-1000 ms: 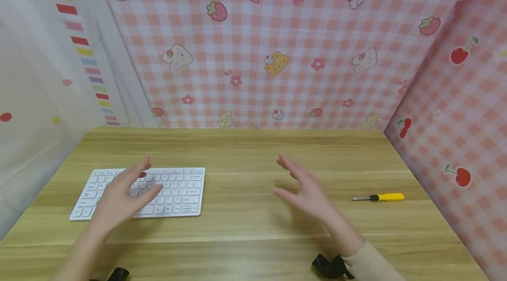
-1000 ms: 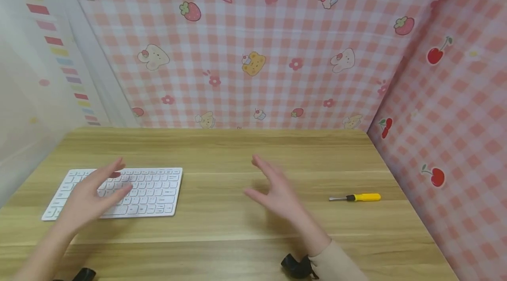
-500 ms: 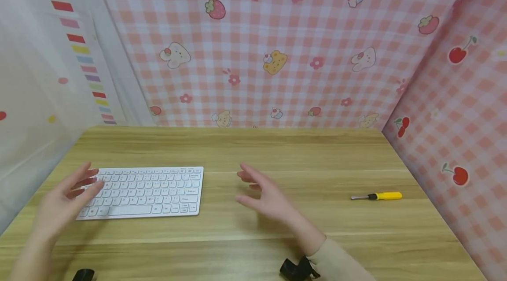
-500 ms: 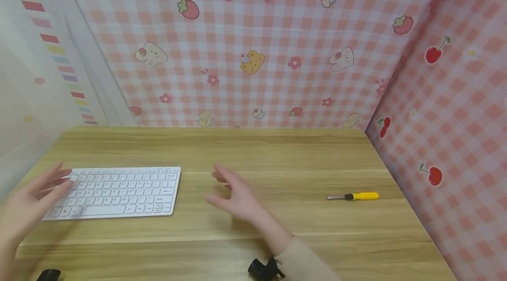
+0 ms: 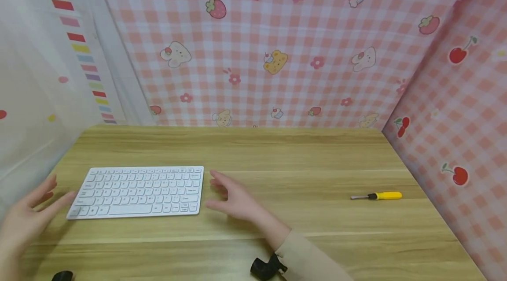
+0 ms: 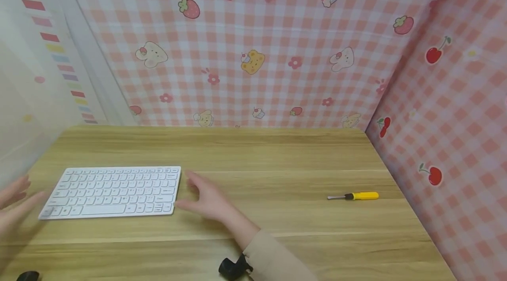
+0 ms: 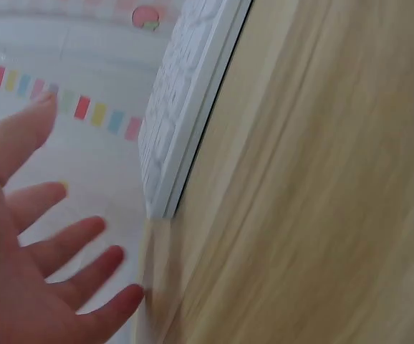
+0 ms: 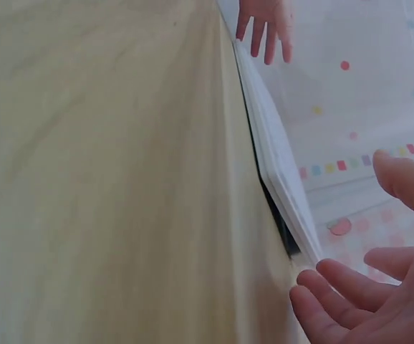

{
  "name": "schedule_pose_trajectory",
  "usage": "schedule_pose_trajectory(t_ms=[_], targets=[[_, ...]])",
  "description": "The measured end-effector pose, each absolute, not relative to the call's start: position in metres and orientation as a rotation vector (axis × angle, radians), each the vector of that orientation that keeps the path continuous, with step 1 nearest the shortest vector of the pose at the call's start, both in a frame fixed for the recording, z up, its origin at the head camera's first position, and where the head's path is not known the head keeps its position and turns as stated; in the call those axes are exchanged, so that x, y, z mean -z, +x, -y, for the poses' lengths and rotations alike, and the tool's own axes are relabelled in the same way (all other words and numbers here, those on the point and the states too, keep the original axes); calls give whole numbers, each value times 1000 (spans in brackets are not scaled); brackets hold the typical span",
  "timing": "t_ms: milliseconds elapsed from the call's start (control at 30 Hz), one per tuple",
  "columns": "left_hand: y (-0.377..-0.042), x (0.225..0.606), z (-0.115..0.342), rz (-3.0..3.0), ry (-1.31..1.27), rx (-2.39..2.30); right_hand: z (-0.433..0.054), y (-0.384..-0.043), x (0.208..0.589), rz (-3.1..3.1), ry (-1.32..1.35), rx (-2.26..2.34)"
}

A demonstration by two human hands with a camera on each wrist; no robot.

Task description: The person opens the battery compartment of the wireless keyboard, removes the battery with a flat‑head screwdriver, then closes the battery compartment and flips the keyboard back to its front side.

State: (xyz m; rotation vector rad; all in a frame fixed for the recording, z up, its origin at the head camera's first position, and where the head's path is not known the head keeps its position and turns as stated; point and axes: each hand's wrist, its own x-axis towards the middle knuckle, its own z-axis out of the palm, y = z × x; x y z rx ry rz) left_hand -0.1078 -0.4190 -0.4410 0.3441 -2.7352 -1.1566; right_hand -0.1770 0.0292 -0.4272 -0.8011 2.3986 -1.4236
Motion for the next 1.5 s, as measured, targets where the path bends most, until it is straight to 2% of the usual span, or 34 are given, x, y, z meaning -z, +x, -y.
schedule_pose_trajectory(t_ms=[200,500,1100,1500], targets=[[-112,447,430,2866,259,1170,-15,-181,435,-2404,-779,1402],[-120,442,422,2870,17,1202,-1,-188,441,-2315,-739,1528],[-124,444,410,2858,127,1380,0,-184,444,-2239,-542,1719],[-126,436,384,2765,123,1645,-25,-192,444,-2209,-475,1871]])
